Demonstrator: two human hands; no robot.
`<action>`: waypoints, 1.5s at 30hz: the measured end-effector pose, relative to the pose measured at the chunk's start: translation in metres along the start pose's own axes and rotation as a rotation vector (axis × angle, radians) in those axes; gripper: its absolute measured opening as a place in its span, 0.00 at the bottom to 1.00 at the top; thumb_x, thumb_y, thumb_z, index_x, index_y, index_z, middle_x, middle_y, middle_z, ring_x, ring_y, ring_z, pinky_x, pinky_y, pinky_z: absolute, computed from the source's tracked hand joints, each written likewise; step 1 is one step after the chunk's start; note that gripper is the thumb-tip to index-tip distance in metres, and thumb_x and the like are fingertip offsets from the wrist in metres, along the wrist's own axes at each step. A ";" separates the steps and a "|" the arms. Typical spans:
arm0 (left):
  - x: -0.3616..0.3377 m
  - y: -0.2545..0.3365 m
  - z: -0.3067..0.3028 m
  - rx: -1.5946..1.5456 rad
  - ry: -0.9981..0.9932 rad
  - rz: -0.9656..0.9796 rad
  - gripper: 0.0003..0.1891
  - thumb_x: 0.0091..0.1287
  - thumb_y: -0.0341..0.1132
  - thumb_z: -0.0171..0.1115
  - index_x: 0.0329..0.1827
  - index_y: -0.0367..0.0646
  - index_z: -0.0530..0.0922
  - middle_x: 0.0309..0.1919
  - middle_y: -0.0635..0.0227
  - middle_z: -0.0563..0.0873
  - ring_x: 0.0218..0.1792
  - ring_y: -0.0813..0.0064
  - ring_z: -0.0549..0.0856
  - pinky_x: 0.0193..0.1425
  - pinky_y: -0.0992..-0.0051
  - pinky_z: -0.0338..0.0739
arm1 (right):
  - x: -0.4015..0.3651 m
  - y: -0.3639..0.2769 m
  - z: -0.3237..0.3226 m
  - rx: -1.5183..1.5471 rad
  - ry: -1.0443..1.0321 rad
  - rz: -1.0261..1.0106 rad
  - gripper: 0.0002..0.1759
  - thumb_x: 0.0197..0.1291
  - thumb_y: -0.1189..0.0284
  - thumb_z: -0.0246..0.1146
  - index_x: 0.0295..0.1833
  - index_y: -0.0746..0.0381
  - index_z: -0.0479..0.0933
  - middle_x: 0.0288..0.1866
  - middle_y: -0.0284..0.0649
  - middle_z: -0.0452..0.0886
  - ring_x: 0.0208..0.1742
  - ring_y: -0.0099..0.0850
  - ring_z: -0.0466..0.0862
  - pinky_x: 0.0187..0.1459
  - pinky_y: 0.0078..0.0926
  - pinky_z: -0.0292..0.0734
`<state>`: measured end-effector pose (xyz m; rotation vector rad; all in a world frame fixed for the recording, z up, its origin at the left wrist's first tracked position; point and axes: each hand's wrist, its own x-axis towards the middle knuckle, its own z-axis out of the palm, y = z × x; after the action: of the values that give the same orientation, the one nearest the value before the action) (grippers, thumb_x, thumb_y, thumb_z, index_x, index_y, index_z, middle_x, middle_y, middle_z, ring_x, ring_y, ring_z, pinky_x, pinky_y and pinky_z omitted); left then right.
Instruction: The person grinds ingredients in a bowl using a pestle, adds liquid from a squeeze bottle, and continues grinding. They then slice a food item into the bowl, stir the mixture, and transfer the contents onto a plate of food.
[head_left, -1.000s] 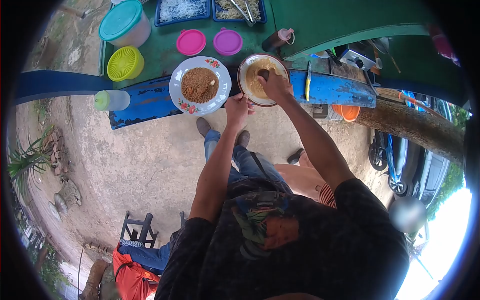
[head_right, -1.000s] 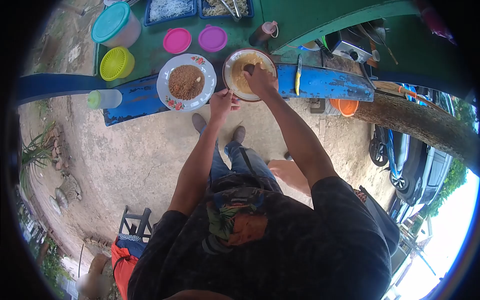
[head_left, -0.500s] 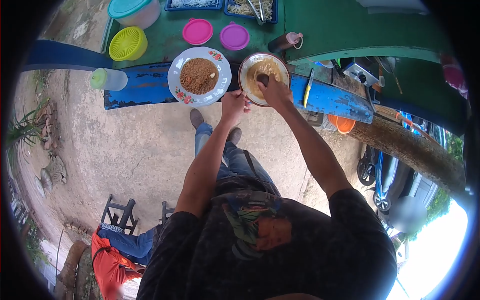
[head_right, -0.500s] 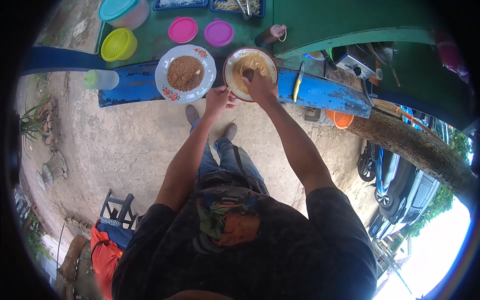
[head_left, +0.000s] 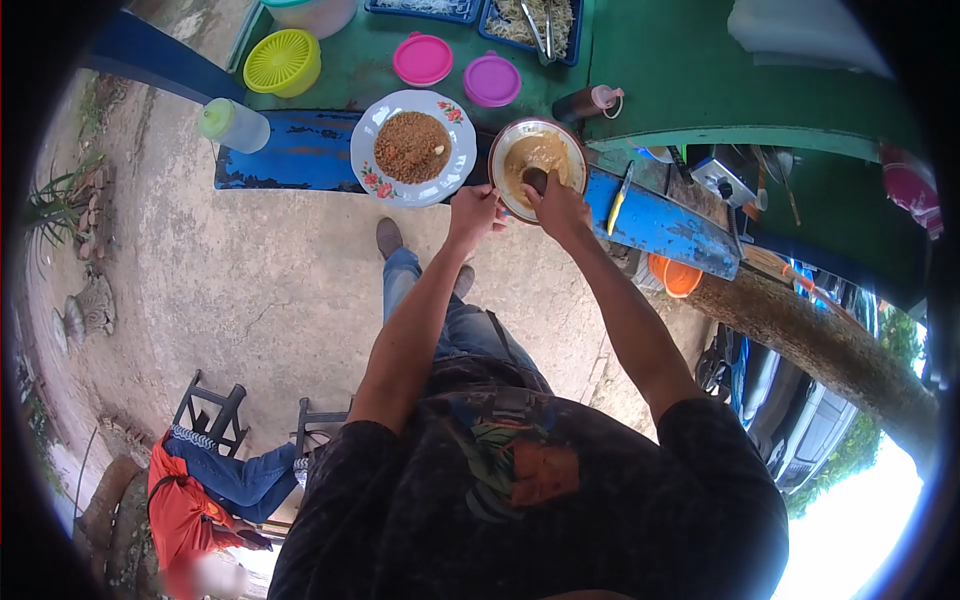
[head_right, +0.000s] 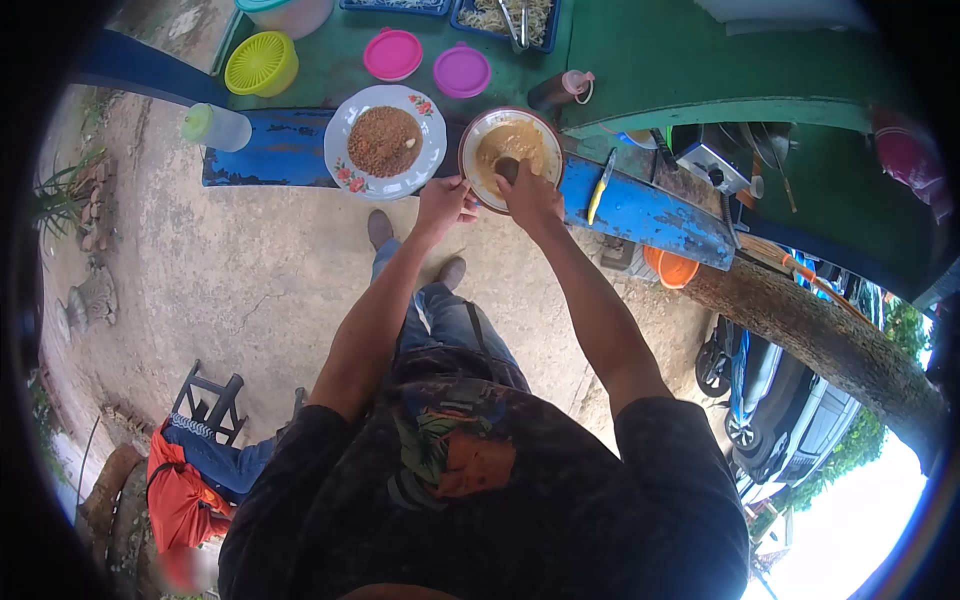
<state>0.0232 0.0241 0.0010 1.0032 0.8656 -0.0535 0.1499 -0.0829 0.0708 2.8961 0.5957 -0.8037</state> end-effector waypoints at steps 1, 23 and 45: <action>-0.003 -0.005 0.002 -0.010 0.009 -0.002 0.15 0.80 0.36 0.60 0.40 0.33 0.87 0.29 0.62 0.89 0.27 0.73 0.90 0.30 0.68 0.92 | -0.002 0.007 0.001 0.005 0.005 0.023 0.41 0.72 0.38 0.58 0.70 0.64 0.74 0.60 0.62 0.86 0.64 0.55 0.86 0.63 0.55 0.81; -0.005 -0.010 0.002 0.010 -0.022 -0.023 0.16 0.82 0.38 0.60 0.45 0.34 0.88 0.32 0.63 0.89 0.28 0.75 0.89 0.31 0.68 0.92 | 0.005 0.007 0.006 0.033 0.055 0.059 0.38 0.74 0.38 0.56 0.65 0.64 0.73 0.55 0.60 0.88 0.59 0.55 0.89 0.58 0.56 0.83; -0.024 0.071 0.129 1.007 0.107 -0.007 0.39 0.64 0.65 0.73 0.42 0.25 0.86 0.31 0.52 0.91 0.20 0.65 0.91 0.21 0.71 0.88 | 0.050 0.236 -0.101 0.550 0.885 0.246 0.15 0.70 0.62 0.64 0.46 0.65 0.80 0.46 0.56 0.88 0.48 0.58 0.88 0.50 0.54 0.84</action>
<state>0.1152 -0.0409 0.0990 1.9518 0.9461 -0.4819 0.3287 -0.2652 0.1256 3.6467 0.0146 0.4829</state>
